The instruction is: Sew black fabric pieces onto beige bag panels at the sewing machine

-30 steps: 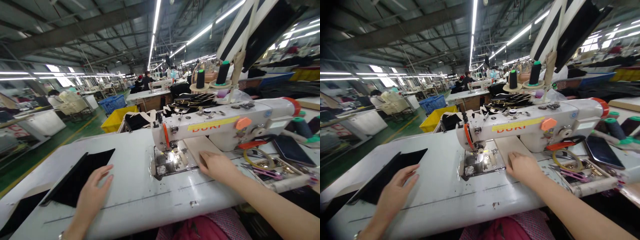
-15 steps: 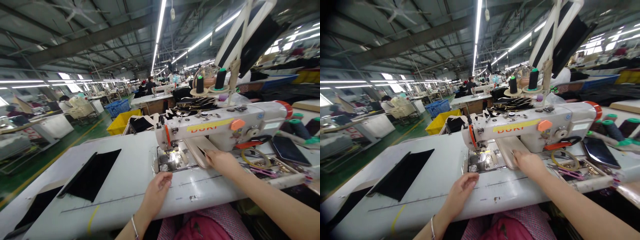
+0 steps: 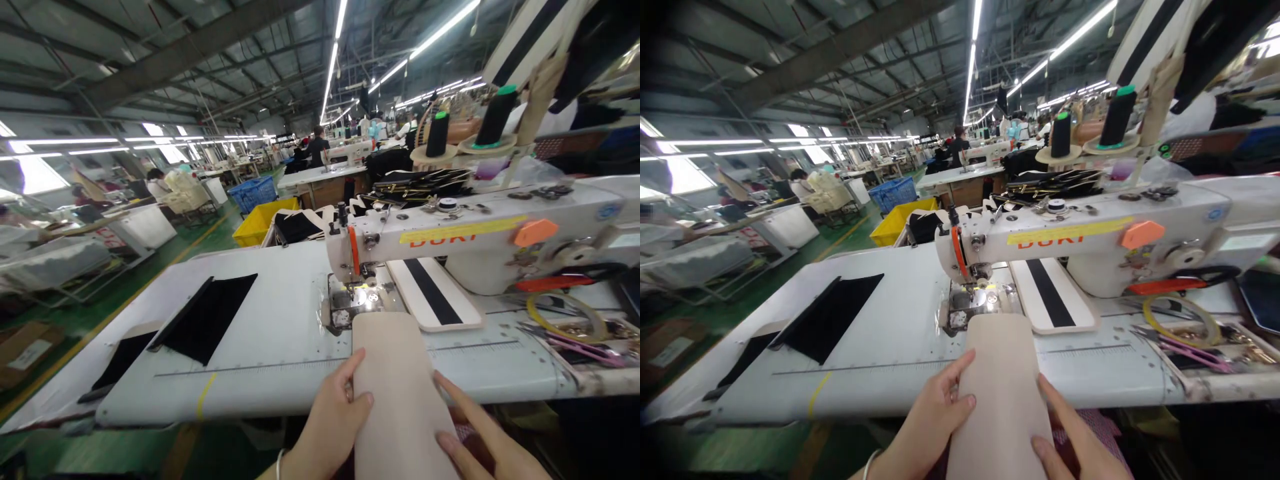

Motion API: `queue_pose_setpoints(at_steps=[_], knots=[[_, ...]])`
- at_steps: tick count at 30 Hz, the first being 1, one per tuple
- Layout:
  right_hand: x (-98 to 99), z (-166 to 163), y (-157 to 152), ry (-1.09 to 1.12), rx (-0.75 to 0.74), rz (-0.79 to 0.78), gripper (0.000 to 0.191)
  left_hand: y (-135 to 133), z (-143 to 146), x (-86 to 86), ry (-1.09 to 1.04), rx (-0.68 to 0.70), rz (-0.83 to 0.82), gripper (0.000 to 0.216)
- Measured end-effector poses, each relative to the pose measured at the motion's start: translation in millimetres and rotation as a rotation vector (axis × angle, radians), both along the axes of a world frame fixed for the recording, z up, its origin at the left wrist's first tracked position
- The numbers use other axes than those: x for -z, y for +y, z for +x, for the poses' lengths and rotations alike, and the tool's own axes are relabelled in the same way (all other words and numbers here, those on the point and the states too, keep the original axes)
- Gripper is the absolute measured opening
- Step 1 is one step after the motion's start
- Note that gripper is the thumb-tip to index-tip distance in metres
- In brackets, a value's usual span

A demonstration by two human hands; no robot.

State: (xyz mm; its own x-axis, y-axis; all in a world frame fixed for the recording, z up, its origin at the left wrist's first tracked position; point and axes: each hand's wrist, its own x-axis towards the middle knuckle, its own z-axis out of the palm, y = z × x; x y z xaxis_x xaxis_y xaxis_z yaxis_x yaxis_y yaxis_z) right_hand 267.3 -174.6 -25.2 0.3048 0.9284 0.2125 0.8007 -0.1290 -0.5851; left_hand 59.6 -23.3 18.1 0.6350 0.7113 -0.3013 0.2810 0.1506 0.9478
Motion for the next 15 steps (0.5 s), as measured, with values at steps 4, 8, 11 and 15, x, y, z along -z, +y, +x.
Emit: queue_pose_setpoints(at_steps=[4, 8, 11, 15], knots=[[1.4, -16, 31, 0.231, 0.035, -0.127, 0.053, 35, -10, -15.5, 0.472, 0.214, 0.692, 0.039], [-4.6, -21, 64, 0.301, 0.020, -0.112, 0.054, 80, 6, -9.3, 0.496, 0.358, 1.192, 0.037], [-3.4, -17, 80, 0.277, 0.024, -0.094, 0.053, 103, 15, 4.0, 0.448, 0.436, 1.301, 0.041], [-1.8, -14, 92, 0.247, 0.032, -0.075, 0.054, 117, 18, 14.4, 0.451, 0.436, 1.322, 0.041]])
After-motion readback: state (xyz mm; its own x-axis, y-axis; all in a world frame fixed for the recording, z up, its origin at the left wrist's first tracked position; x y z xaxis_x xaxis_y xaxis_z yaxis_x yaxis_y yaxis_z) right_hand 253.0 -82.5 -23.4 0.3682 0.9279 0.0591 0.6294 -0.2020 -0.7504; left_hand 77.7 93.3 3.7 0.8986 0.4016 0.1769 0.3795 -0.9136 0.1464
